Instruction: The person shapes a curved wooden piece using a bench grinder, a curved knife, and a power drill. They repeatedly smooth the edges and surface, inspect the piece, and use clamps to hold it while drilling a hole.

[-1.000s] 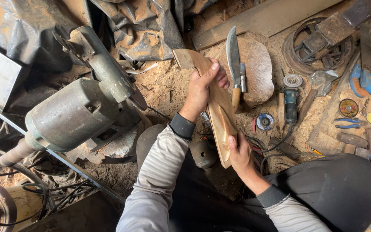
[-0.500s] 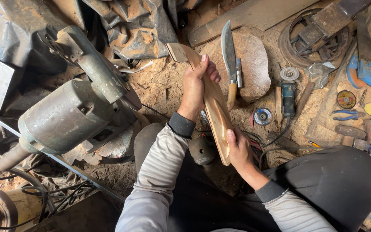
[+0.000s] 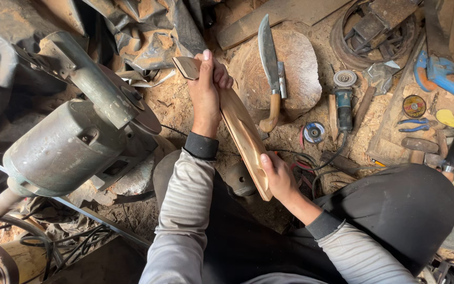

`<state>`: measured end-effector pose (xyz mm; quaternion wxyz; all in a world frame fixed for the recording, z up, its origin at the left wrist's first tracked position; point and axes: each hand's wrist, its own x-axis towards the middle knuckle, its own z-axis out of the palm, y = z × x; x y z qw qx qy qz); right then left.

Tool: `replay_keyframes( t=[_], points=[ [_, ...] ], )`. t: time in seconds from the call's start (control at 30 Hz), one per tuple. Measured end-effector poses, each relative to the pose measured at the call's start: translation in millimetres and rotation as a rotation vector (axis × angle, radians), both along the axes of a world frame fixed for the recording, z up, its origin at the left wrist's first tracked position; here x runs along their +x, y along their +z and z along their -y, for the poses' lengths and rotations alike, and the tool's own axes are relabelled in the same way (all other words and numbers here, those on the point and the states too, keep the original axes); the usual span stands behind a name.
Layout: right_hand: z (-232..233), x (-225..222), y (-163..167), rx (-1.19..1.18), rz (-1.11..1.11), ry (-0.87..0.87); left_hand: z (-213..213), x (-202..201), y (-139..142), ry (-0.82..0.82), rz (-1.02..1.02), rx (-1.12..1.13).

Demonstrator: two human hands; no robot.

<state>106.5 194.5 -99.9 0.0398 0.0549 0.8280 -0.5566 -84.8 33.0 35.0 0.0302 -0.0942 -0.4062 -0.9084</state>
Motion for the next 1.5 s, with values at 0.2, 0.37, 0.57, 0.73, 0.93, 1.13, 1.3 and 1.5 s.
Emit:
replay_keyframes(
  t=[0.2,0.37,0.57,0.73,0.93,1.13,1.3,1.5],
  points=[
    [-1.9,4.6,9.9,0.051,0.056,-0.037,-1.9,-6.6,-22.3,0.042,0.083,0.045],
    [-3.3,6.5,20.7,0.024,0.101,-0.042,-5.2,-10.3,-24.3,0.064,0.127,0.084],
    [-0.3,10.6,28.9,-0.017,0.019,-0.013,-3.7,-2.8,-23.2,0.016,0.126,0.097],
    [-3.1,15.2,24.7,0.069,0.047,-0.057,-8.2,-3.3,-19.8,0.024,0.100,0.128],
    [-4.9,3.0,19.2,-0.030,0.065,-0.030,-16.2,11.6,-15.1,0.096,0.065,-0.197],
    [-16.0,-22.1,35.6,-0.369,0.251,-0.104,-71.0,54.2,-58.8,-0.290,0.317,-0.309],
    [-9.8,-24.8,43.2,-0.618,0.244,0.017,-61.5,44.5,-86.9,-0.303,0.463,-0.423],
    [-16.0,-27.8,31.3,-0.694,0.235,-0.071,-50.1,39.1,-96.5,-0.346,0.524,-0.403]
  ],
)
